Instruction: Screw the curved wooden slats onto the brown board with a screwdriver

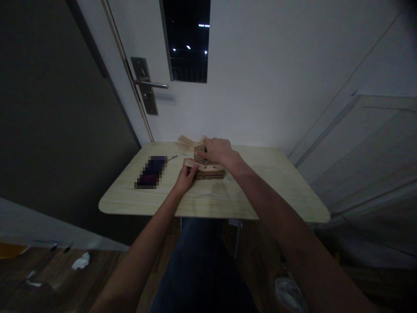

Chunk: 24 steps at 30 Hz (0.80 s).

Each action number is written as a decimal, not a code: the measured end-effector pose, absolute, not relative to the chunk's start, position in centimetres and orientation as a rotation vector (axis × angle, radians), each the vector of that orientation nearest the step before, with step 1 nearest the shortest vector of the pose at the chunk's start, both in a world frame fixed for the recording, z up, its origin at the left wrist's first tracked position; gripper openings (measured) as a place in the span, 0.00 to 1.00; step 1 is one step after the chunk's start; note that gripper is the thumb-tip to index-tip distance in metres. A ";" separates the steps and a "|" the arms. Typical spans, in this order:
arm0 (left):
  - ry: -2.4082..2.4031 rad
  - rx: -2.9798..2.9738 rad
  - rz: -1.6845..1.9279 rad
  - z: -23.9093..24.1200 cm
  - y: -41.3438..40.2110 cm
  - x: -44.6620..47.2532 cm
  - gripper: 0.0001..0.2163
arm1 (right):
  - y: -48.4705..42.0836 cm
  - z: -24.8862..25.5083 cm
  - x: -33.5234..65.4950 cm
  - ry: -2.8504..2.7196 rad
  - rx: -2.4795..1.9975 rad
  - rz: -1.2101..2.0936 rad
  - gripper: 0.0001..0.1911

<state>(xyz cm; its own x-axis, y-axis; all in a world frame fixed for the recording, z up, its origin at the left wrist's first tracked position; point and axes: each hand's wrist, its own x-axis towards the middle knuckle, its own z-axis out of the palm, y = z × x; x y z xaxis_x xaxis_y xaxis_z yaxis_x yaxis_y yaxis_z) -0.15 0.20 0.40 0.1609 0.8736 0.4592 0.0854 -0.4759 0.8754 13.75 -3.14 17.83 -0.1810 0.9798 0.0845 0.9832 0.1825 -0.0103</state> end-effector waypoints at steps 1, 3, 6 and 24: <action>0.922 1.714 1.383 0.4 0.2 -0.2 0.21 | -3.3 17.9 13.7 -2.372 -1.941 -0.036 0.28; 0.924 1.697 1.374 0.4 0.2 -0.2 0.21 | -3.5 18.1 13.7 -2.406 -1.917 0.035 0.31; 0.921 1.689 1.381 0.1 0.3 -0.2 0.21 | -3.5 18.3 13.6 -2.466 -1.909 0.071 0.29; 0.909 1.724 1.406 -0.1 0.6 -0.2 0.20 | -2.6 17.9 13.6 -2.380 -1.984 -0.060 0.21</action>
